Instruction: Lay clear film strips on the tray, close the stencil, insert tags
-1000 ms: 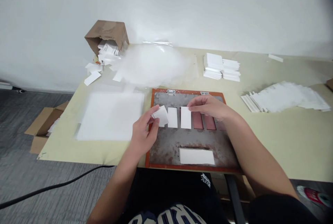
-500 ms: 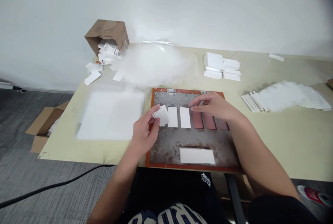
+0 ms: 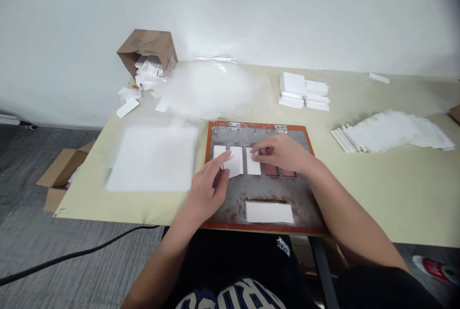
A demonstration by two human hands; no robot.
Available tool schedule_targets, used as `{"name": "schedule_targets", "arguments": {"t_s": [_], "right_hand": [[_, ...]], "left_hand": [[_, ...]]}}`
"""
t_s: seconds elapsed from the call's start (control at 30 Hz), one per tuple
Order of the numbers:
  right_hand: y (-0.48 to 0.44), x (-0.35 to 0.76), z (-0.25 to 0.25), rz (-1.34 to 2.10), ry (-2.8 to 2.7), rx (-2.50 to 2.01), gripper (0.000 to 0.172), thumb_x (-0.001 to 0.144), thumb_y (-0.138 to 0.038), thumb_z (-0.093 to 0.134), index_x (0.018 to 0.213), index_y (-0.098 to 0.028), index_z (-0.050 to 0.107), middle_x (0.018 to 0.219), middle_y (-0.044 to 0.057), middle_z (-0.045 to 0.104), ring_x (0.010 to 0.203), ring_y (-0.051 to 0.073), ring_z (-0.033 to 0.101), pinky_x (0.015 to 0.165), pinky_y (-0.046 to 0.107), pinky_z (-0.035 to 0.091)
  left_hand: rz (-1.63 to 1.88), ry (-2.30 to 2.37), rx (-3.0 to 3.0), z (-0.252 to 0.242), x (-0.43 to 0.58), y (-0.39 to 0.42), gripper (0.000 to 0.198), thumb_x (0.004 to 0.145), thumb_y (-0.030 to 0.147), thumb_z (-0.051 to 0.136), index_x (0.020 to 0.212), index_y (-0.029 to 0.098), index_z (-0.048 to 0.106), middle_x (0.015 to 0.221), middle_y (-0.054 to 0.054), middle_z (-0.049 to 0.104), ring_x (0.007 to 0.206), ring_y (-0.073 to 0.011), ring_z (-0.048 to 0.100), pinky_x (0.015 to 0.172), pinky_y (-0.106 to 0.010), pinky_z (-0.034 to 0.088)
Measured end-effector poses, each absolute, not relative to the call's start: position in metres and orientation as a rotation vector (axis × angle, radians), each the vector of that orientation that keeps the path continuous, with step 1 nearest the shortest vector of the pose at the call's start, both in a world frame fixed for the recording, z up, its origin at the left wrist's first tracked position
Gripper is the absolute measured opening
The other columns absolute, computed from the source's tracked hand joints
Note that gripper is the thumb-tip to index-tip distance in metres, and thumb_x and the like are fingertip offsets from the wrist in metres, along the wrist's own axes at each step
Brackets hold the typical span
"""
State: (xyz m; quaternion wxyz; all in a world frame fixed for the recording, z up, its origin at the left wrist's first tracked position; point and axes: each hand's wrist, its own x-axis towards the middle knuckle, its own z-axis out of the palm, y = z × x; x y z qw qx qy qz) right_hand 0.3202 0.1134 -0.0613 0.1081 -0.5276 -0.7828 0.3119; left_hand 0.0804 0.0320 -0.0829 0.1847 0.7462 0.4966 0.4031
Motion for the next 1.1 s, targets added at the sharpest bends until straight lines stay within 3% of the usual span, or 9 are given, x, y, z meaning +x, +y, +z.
{"name": "schedule_targets", "arguments": {"t_s": [0.17,0.27,0.43,0.53,0.73,0.87,1.03,1.1], "right_hand": [[0.094,0.319,-0.034,0.708,-2.264,-1.218,0.021,0.088,-0.034,0.064,0.100,-0.020,0.074,0.074,0.002,0.063,0.060,0.011,0.050,0.058,0.025,0.040],[0.070,0.312,-0.025,0.529,-2.344,-1.018,0.024,0.093,-0.032,0.057,0.109,-0.022,0.073,0.092,0.005,0.068,0.069,0.011,0.058,0.060,0.024,0.043],[0.039,0.300,-0.038,0.004,-2.524,-1.150,0.031,0.092,-0.023,0.053,0.114,-0.033,0.072,0.106,0.002,0.071,0.071,0.012,0.062,0.054,0.025,0.040],[0.032,0.297,-0.045,-0.038,-2.525,-1.201,0.034,0.092,-0.020,0.051,0.114,-0.032,0.073,0.110,0.002,0.071,0.072,0.013,0.064,0.056,0.026,0.045],[0.031,0.299,-0.055,0.166,-2.364,-1.192,0.029,0.095,-0.025,0.050,0.106,-0.029,0.076,0.109,0.003,0.072,0.070,0.013,0.066,0.058,0.026,0.048],[0.037,0.303,-0.053,0.453,-2.146,-1.050,0.027,0.096,-0.026,0.049,0.093,-0.022,0.076,0.095,0.005,0.073,0.082,0.015,0.068,0.065,0.025,0.051],[0.069,0.329,-0.037,0.948,-1.898,-1.290,0.021,0.085,-0.037,0.062,0.089,-0.019,0.074,0.078,0.004,0.070,0.058,0.012,0.057,0.056,0.026,0.045],[0.086,0.344,-0.038,1.082,-1.737,-1.396,0.023,0.078,-0.038,0.069,0.087,-0.018,0.074,0.083,0.005,0.070,0.063,0.013,0.057,0.061,0.027,0.046]], "left_hand": [[1.131,1.357,2.132,-0.080,0.083,0.030,0.039,0.091,0.016,0.051,0.129,0.020,0.054,0.100,-0.003,0.071,0.076,-0.0048,0.063,0.076,-0.016,0.055],[1.114,1.318,2.145,-0.081,0.085,0.027,0.041,0.091,0.015,0.051,0.132,0.020,0.052,0.106,-0.004,0.071,0.083,-0.0063,0.065,0.080,-0.017,0.055],[1.092,1.281,2.127,-0.090,0.087,0.022,0.043,0.091,0.015,0.050,0.134,0.022,0.051,0.110,-0.005,0.070,0.091,-0.0084,0.067,0.083,-0.020,0.056],[1.120,1.265,2.135,-0.091,0.087,0.020,0.043,0.091,0.014,0.049,0.134,0.023,0.051,0.113,-0.005,0.069,0.092,-0.0078,0.066,0.083,-0.019,0.055],[1.082,1.224,2.112,-0.079,0.084,0.016,0.044,0.093,0.019,0.050,0.137,0.021,0.050,0.106,-0.005,0.069,0.092,-0.0081,0.064,0.083,-0.020,0.053],[1.110,1.267,2.083,-0.080,0.084,0.018,0.038,0.094,0.018,0.046,0.131,0.019,0.055,0.105,-0.006,0.069,0.088,-0.0075,0.064,0.079,-0.019,0.052],[1.215,1.361,2.119,-0.090,0.087,0.023,0.036,0.089,0.018,0.056,0.125,0.018,0.059,0.088,-0.001,0.069,0.071,-0.0037,0.059,0.067,-0.014,0.048],[1.223,1.387,2.087,-0.093,0.087,0.024,0.035,0.088,0.019,0.057,0.123,0.017,0.061,0.084,0.000,0.067,0.068,-0.0033,0.057,0.064,-0.014,0.047]]}}
